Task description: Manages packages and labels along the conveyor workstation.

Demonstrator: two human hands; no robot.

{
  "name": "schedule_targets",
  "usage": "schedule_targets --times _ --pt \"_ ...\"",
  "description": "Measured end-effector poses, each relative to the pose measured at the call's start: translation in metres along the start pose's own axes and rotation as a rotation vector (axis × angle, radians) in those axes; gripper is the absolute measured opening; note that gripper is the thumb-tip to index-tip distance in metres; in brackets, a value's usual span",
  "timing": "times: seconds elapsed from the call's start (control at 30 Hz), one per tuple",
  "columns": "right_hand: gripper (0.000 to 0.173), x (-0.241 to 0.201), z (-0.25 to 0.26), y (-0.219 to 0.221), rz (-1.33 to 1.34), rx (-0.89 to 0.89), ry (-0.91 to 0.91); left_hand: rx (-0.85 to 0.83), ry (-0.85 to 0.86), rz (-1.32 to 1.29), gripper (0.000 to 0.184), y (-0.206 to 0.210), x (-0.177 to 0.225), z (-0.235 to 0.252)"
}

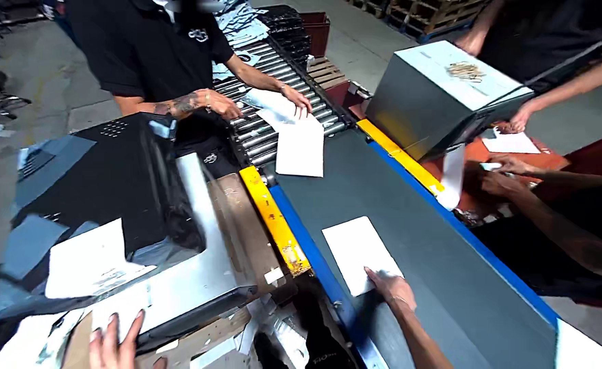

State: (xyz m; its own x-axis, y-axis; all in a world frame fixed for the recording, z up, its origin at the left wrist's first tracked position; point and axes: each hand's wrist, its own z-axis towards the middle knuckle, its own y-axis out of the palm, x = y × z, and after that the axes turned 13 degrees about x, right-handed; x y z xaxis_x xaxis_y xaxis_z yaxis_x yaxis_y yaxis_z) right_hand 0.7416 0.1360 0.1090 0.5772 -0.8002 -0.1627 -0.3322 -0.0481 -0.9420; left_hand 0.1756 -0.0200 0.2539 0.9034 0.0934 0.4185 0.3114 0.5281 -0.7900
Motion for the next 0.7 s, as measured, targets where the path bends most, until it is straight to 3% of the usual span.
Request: schedule_targets --times 0.03,0.1,0.17,0.3,0.37,0.43,0.5,0.57,0.63,0.7 --pt "0.095 0.021 -0.021 -0.001 -0.003 0.023 -0.011 0.009 -0.017 -0.02 0.084 -0.001 -0.001 -0.003" --pt "0.08 0.045 -0.072 0.009 0.079 0.027 -0.113 0.06 -0.049 -0.028 0.083 0.0 -0.004 -0.006" --pt "0.065 0.041 -0.141 0.034 0.185 -0.152 -0.283 0.101 -0.086 -0.022 0.082 -0.001 -0.007 -0.008" --pt "0.029 -0.027 -0.281 0.105 0.553 -0.581 -0.606 0.047 -0.142 -0.025 0.091 -0.005 -0.012 -0.011" --pt "0.028 -0.08 -0.326 0.115 0.685 -0.713 -0.605 0.009 -0.149 -0.022 0.094 -0.008 -0.015 -0.013" --pt "0.031 -0.133 -0.36 0.107 0.708 -0.758 -0.471 -0.001 -0.127 -0.027 0.095 -0.012 -0.018 -0.014" --pt "0.023 -0.169 -0.386 0.096 0.771 -0.737 -0.309 0.014 -0.085 -0.036 0.094 -0.015 -0.023 -0.015" --pt "0.019 -0.174 -0.393 0.089 0.824 -0.678 -0.269 0.02 -0.042 -0.063 0.091 -0.015 -0.021 -0.016" --pt "0.027 -0.15 -0.374 0.082 0.852 -0.603 -0.375 -0.027 -0.024 -0.09 0.091 -0.018 -0.016 -0.013" --pt "0.026 -0.111 -0.317 0.071 0.878 -0.471 -0.418 -0.041 0.001 -0.114 0.088 -0.018 -0.014 -0.01"
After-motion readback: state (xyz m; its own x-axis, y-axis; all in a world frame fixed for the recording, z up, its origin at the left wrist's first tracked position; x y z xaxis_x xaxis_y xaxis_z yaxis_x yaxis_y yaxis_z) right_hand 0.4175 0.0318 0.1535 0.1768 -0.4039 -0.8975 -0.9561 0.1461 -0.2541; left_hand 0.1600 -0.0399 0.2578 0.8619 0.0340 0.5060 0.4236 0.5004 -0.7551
